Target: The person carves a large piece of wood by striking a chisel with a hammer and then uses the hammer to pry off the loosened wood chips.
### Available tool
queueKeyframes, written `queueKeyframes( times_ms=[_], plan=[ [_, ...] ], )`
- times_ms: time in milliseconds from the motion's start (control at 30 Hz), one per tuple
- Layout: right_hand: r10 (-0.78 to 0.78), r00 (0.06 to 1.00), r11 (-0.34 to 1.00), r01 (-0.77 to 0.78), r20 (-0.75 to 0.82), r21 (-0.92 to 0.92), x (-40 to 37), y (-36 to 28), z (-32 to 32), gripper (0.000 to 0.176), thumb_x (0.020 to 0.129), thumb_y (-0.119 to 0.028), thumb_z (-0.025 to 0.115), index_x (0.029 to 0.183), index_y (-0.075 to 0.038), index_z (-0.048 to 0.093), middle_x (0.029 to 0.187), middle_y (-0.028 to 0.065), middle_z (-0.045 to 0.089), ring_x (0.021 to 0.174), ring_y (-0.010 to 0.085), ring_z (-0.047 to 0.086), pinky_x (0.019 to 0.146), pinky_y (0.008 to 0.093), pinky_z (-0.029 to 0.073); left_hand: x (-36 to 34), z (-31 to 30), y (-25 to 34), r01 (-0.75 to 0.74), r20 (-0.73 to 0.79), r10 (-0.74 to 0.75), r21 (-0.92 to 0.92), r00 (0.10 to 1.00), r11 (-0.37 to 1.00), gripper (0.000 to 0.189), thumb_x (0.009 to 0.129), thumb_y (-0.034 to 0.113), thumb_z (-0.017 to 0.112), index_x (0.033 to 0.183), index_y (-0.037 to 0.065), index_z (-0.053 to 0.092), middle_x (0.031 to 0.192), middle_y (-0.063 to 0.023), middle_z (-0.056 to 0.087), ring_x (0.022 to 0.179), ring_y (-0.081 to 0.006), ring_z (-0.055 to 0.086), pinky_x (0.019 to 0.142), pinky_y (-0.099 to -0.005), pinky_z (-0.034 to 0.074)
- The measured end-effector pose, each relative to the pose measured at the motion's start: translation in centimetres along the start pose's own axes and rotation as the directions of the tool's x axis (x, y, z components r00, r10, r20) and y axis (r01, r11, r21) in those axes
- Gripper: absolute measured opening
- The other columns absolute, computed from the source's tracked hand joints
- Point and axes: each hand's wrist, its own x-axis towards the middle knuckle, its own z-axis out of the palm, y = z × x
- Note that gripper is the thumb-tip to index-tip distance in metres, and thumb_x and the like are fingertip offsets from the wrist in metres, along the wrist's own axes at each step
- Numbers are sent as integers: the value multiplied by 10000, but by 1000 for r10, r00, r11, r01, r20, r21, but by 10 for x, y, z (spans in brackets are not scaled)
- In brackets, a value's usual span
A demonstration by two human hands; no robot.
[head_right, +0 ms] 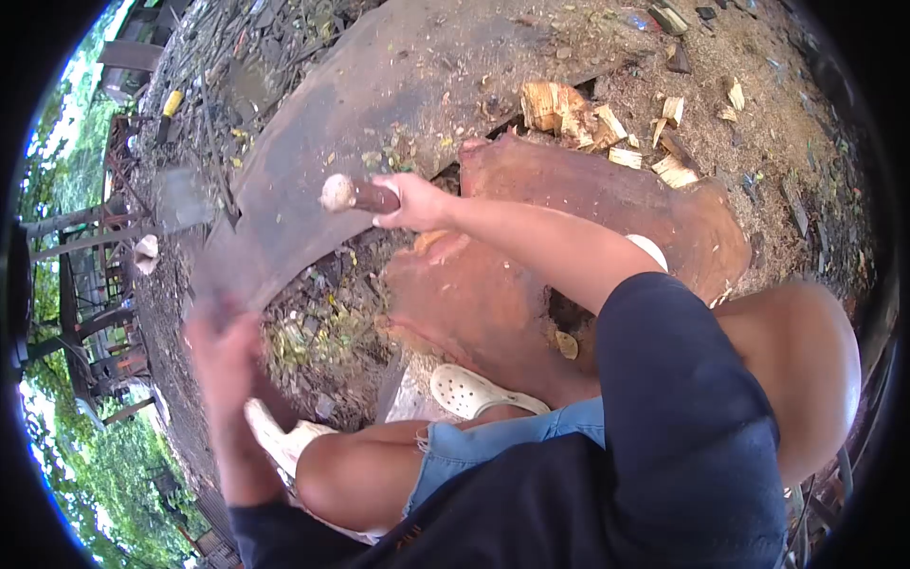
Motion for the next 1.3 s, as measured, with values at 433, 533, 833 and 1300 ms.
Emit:
queueKeyframes(
  times_ms=[433,533,833,1300],
  plan=[
    [26,996,999,-29,81,37,-1,7,0,319,734,-79,701,1022,-14,582,810,45,609,753,100,528,719,295,458,2,28,-21,283,324,-191,-267,927,921,153,727,101,599,806,-17,542,617,-46,530,534,-128,528,480,-277,424],
    [81,993,995,-85,87,52,-2,-4,-2,335,734,-70,692,1049,-23,587,814,42,618,756,120,550,728,305,463,0,-11,5,173,86,-175,27,981,985,146,710,82,618,773,-17,531,670,-59,543,557,-115,525,484,-270,423],
    [-2,1000,999,1,13,35,-3,10,7,305,755,-79,696,1029,-3,583,794,4,584,724,80,491,691,273,443,25,-27,10,-523,-214,548,162,809,837,91,856,66,517,921,13,554,721,-87,577,704,-141,581,652,-260,492],
    [76,995,996,-78,58,35,-5,13,1,280,781,-64,682,1036,-17,577,764,-36,546,704,60,437,674,251,426,49,-111,49,-279,-569,618,572,543,772,205,857,174,495,848,24,635,773,-87,613,699,-189,588,625,-290,486]
  ],
)
